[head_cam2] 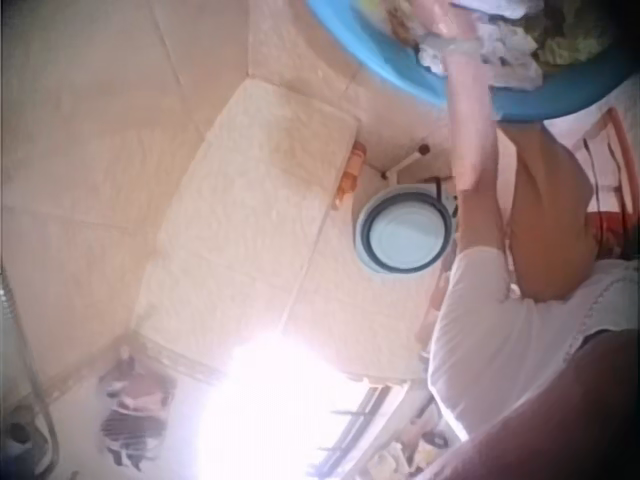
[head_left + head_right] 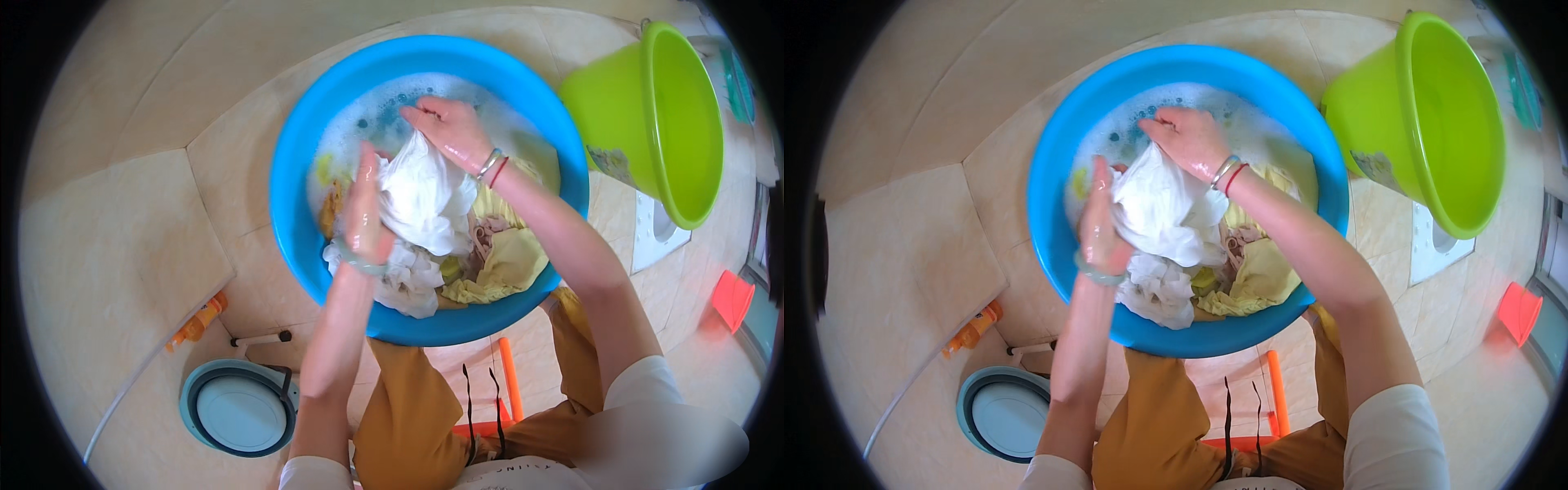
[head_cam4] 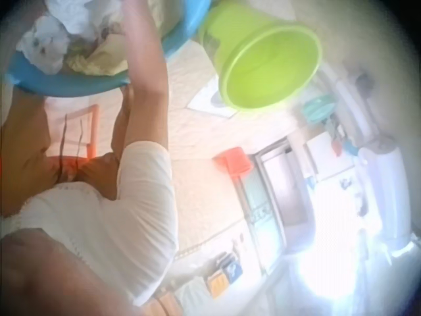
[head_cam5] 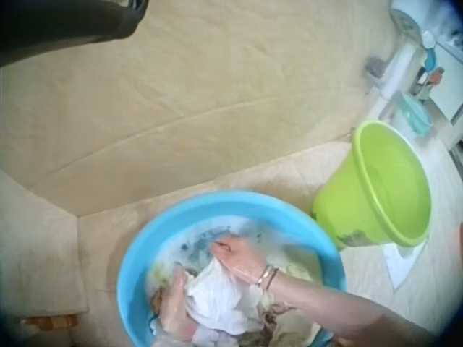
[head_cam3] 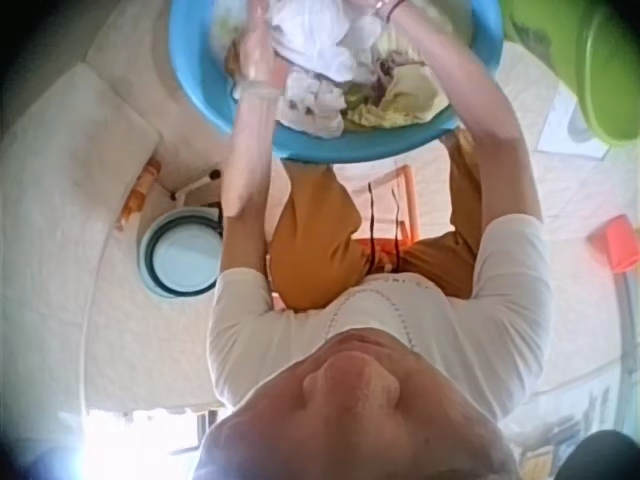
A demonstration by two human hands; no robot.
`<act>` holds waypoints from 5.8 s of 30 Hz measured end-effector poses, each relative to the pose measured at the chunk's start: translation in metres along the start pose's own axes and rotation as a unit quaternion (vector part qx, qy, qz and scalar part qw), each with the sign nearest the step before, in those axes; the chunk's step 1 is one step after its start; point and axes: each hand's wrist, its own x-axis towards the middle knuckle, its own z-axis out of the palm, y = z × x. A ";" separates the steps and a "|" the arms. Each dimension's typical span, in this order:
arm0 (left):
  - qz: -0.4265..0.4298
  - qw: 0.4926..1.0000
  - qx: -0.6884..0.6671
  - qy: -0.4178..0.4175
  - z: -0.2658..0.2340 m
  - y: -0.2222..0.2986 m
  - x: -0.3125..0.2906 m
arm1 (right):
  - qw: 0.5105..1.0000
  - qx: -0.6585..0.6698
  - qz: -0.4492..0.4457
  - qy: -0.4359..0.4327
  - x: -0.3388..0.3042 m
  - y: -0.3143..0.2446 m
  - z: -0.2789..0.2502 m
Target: The person sits on a small stool and hand-washes a pile of light-colored clothes in a blue basin filled with soapy water. They repeatedly submerge, agitate, and squeeze the garments to clean them.
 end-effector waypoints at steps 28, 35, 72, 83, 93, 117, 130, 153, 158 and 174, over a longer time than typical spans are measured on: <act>0.051 0.960 0.266 0.074 -0.059 0.044 0.014 | 0.977 0.209 -0.007 -0.049 -0.004 0.047 -0.047; 0.288 0.409 0.849 0.171 -0.031 0.023 0.017 | 0.953 -0.299 -0.046 0.023 -0.010 0.047 0.021; 0.006 0.993 -0.105 -0.048 0.003 -0.019 0.013 | 0.915 -0.127 -0.367 0.109 -0.067 -0.074 0.044; -0.030 0.995 0.068 0.066 -0.037 -0.007 0.039 | 0.978 -0.127 -0.018 0.164 0.013 0.076 0.016; -0.104 0.990 0.081 0.043 -0.040 -0.014 0.070 | 0.979 -0.195 0.021 0.057 0.001 0.059 0.056; 0.088 0.829 0.464 0.300 0.012 -0.036 0.032 | 0.984 -0.083 -0.142 0.065 -0.003 -0.018 0.027; -0.098 0.991 0.095 -0.007 -0.030 -0.026 0.068 | 0.940 -0.319 -0.118 -0.006 0.008 0.131 0.036; -0.041 0.990 -0.098 -0.091 0.025 0.011 0.004 | 0.895 -0.012 -0.405 0.187 -0.061 -0.084 0.037; 0.082 0.994 -0.067 0.028 0.013 -0.020 0.015 | 0.955 -0.159 -0.233 0.093 -0.021 -0.033 0.016; -0.071 0.996 0.045 -0.007 -0.045 -0.028 0.076 | 0.958 -0.202 0.181 -0.093 0.023 0.063 0.026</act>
